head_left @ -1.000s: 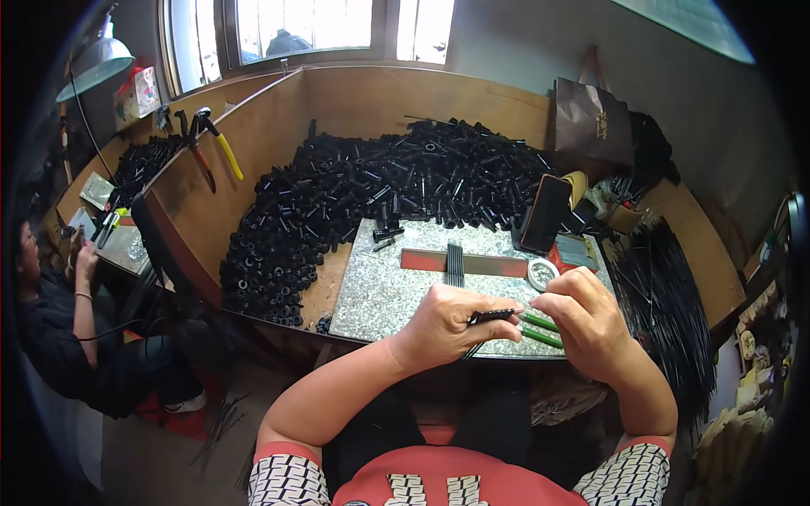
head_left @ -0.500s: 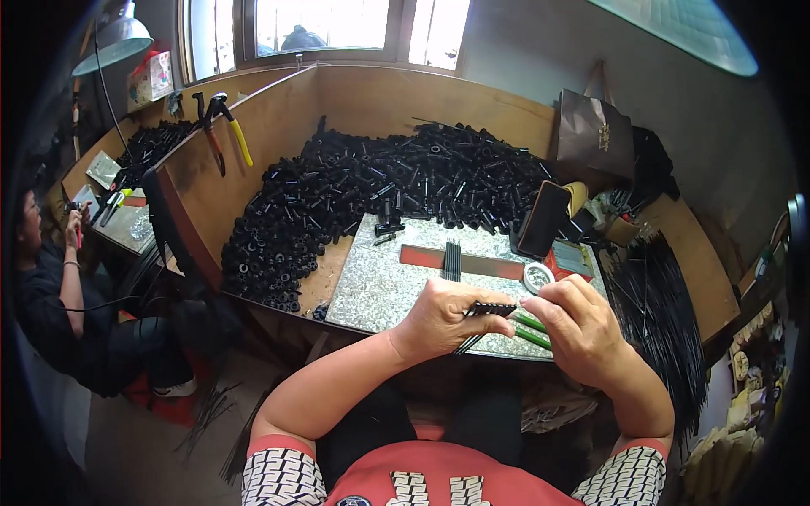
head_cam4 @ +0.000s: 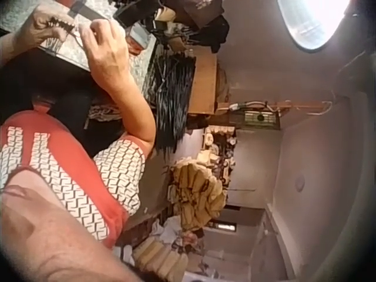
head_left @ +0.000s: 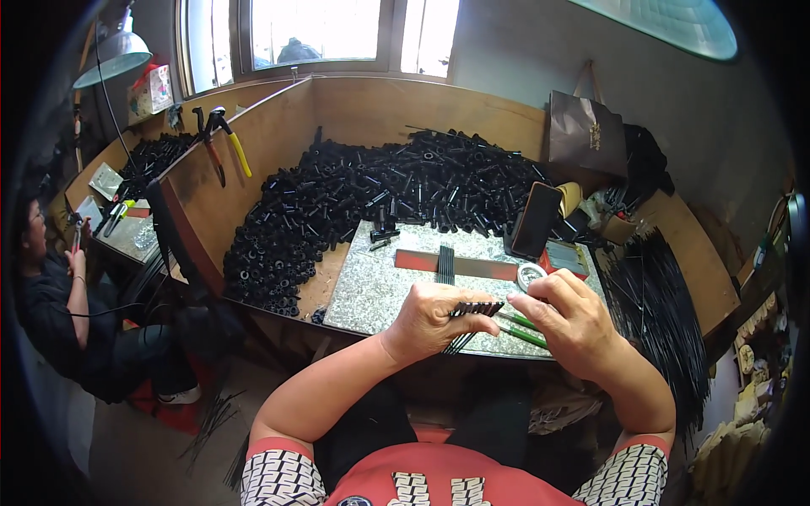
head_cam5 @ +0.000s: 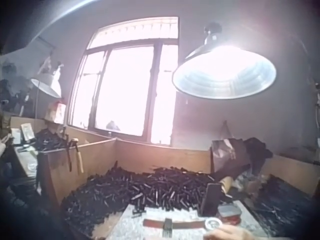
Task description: Assembling bundles of black bristles into metal sleeves, crimping them with pliers, and measuring for quality.
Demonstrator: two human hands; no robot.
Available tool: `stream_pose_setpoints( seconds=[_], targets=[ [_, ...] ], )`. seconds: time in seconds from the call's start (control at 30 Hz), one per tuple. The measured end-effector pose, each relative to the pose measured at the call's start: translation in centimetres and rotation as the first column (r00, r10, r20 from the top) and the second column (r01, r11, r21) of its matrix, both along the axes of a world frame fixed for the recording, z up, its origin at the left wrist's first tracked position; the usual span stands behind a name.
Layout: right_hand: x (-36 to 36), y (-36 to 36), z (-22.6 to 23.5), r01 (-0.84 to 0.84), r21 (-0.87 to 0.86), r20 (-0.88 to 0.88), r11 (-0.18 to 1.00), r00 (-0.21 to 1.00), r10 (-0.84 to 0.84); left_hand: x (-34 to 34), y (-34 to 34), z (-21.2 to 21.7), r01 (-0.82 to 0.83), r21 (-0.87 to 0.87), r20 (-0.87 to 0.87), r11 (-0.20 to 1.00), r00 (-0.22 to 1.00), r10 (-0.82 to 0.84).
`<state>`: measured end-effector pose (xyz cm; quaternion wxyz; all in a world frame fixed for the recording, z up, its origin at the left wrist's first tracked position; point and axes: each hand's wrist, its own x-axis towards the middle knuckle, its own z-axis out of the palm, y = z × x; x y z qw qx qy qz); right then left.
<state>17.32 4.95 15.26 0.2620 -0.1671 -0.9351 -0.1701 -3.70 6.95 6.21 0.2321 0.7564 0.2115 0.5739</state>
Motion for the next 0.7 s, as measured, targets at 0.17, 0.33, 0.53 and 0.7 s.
stream_pose_setpoints(
  seconds=[0.17, 0.33, 0.53, 0.7],
  targets=[
    [-0.4, -0.4, -0.3, 0.018, -0.011, 0.004, 1.0, 1.0, -0.018, 0.1, 0.0, -0.1, -0.052, 0.064, 0.014, 0.997, 0.999, 0.052],
    [0.1, -0.1, 0.0, 0.009, -0.05, 0.0, 0.999, 1.0, -0.009, 0.2, 0.1, -0.1, -0.034, 0.039, -0.03, 0.999, 0.999, 0.035],
    [-0.1, -0.1, -0.2, -0.041, -0.156, -0.067, 0.987, 0.997, 0.031, 0.7, 0.3, -0.4, -0.021, 0.089, -0.063, 0.996, 0.998, 0.027],
    [-1.5, 0.2, -0.4, -0.112, -0.301, -0.208, 0.947, 0.977, 0.05, 1.1, 0.4, -1.7, -0.059, 0.081, -0.128, 0.995, 0.989, 0.07]
  ],
)
